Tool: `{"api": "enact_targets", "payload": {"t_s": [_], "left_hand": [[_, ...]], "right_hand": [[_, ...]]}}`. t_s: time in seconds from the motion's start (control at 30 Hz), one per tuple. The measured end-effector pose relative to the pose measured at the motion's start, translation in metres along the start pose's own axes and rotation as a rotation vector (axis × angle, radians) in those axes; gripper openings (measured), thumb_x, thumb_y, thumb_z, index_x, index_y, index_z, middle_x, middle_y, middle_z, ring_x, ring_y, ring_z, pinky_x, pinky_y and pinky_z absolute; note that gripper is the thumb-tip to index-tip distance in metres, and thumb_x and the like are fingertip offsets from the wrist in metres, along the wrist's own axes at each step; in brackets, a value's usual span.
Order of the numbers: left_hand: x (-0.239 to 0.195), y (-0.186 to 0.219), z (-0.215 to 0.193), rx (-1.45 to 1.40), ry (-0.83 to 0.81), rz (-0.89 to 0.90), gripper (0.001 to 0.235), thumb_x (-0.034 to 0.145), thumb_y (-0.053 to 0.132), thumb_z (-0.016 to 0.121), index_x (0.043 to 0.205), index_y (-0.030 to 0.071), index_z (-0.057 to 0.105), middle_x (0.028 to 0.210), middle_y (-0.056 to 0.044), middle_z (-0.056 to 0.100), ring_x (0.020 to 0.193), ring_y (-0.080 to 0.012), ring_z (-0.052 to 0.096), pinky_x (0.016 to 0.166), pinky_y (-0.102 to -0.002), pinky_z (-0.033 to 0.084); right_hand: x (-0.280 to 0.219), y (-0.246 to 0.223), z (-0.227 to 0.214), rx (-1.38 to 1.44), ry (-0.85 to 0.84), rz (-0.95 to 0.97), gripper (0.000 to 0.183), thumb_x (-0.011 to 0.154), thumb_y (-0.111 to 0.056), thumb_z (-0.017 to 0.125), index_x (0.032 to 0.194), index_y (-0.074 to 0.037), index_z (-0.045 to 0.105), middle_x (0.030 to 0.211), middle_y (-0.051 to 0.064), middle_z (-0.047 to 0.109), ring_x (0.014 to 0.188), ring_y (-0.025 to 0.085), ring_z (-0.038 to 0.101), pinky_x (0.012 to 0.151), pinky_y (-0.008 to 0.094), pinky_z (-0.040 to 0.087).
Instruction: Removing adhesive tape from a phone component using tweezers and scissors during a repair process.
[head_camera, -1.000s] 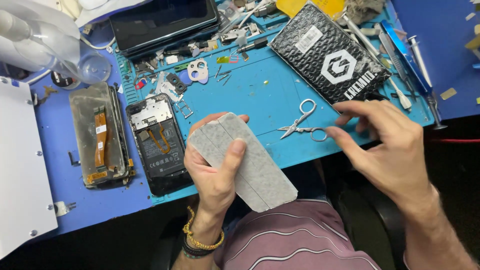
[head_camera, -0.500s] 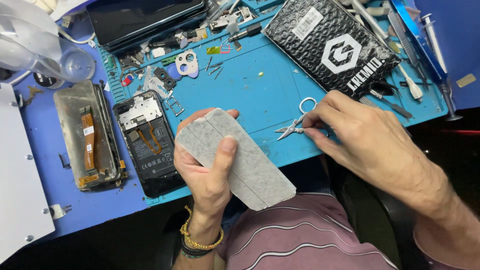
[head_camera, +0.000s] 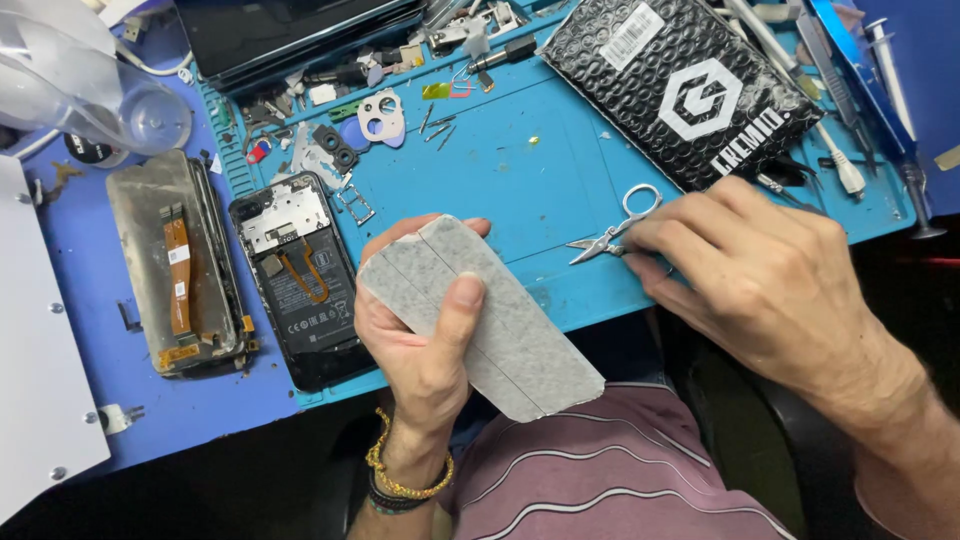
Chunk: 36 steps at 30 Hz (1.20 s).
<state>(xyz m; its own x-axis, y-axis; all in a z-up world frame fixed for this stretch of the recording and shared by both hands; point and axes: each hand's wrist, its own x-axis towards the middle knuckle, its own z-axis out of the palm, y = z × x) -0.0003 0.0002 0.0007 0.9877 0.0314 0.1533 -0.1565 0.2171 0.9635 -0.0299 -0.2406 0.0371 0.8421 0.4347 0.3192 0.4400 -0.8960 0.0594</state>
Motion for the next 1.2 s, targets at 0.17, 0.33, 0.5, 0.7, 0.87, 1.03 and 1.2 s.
{"api": "enact_targets", "payload": {"t_s": [0.17,0.33,0.5,0.7,0.87,1.03,1.2], "left_hand": [[0.0,0.0,-0.001,0.002,0.001,-0.01,0.043,0.092,0.029,0.075,0.125,0.008,0.056,0.11,-0.021,0.076,0.102,-0.0251,0.075,0.088,-0.032,0.058],[0.0,-0.001,-0.002,-0.001,0.003,-0.013,0.042,0.092,0.028,0.074,0.125,0.009,0.056,0.11,-0.021,0.076,0.097,-0.0227,0.073,0.084,-0.032,0.058],[-0.001,-0.001,-0.003,-0.028,-0.001,-0.009,0.044,0.093,0.028,0.075,0.126,0.007,0.055,0.112,-0.024,0.075,0.103,-0.0271,0.075,0.089,-0.033,0.058],[0.0,0.001,-0.003,-0.033,-0.008,-0.016,0.043,0.093,0.028,0.075,0.125,0.007,0.056,0.112,-0.024,0.075,0.103,-0.027,0.076,0.088,-0.033,0.059],[0.0,0.001,-0.003,-0.04,-0.012,-0.009,0.042,0.093,0.028,0.075,0.125,0.007,0.057,0.113,-0.024,0.075,0.1,-0.026,0.076,0.084,-0.033,0.06],[-0.001,0.002,-0.002,-0.063,-0.008,-0.022,0.042,0.092,0.027,0.075,0.125,0.007,0.058,0.112,-0.023,0.077,0.098,-0.0245,0.075,0.084,-0.033,0.06],[0.0,0.003,-0.002,-0.057,-0.025,-0.013,0.04,0.093,0.027,0.074,0.123,0.007,0.058,0.112,-0.023,0.076,0.099,-0.0246,0.075,0.085,-0.032,0.06]], "right_hand": [[0.009,0.004,0.005,0.039,-0.133,-0.049,0.035,0.096,-0.03,0.074,0.128,-0.019,0.068,0.125,0.001,0.067,0.086,0.025,0.059,0.066,0.036,0.055],[0.014,0.006,0.014,0.049,-0.122,-0.132,0.015,0.1,-0.026,0.072,0.108,-0.015,0.067,0.103,0.002,0.065,0.087,0.026,0.058,0.067,0.038,0.053],[0.017,0.002,0.004,0.341,-0.133,-0.154,0.019,0.103,-0.014,0.063,0.116,-0.001,0.062,0.108,0.014,0.059,0.093,0.033,0.054,0.082,0.043,0.051],[0.001,0.0,0.007,0.627,-0.096,0.019,0.035,0.095,-0.007,0.072,0.129,-0.001,0.066,0.109,0.013,0.068,0.09,0.022,0.069,0.084,0.033,0.055],[0.007,-0.009,-0.009,0.903,0.078,0.335,0.02,0.087,0.001,0.079,0.105,0.004,0.072,0.095,0.014,0.071,0.084,0.02,0.067,0.075,0.026,0.054],[0.002,-0.016,-0.029,1.304,0.203,0.643,0.017,0.084,0.008,0.073,0.096,0.005,0.062,0.089,0.019,0.062,0.069,0.021,0.07,0.058,0.021,0.066],[0.01,-0.019,-0.033,1.185,0.16,0.568,0.022,0.078,0.008,0.08,0.094,0.003,0.066,0.089,0.017,0.065,0.076,0.02,0.068,0.061,0.02,0.06]]}}
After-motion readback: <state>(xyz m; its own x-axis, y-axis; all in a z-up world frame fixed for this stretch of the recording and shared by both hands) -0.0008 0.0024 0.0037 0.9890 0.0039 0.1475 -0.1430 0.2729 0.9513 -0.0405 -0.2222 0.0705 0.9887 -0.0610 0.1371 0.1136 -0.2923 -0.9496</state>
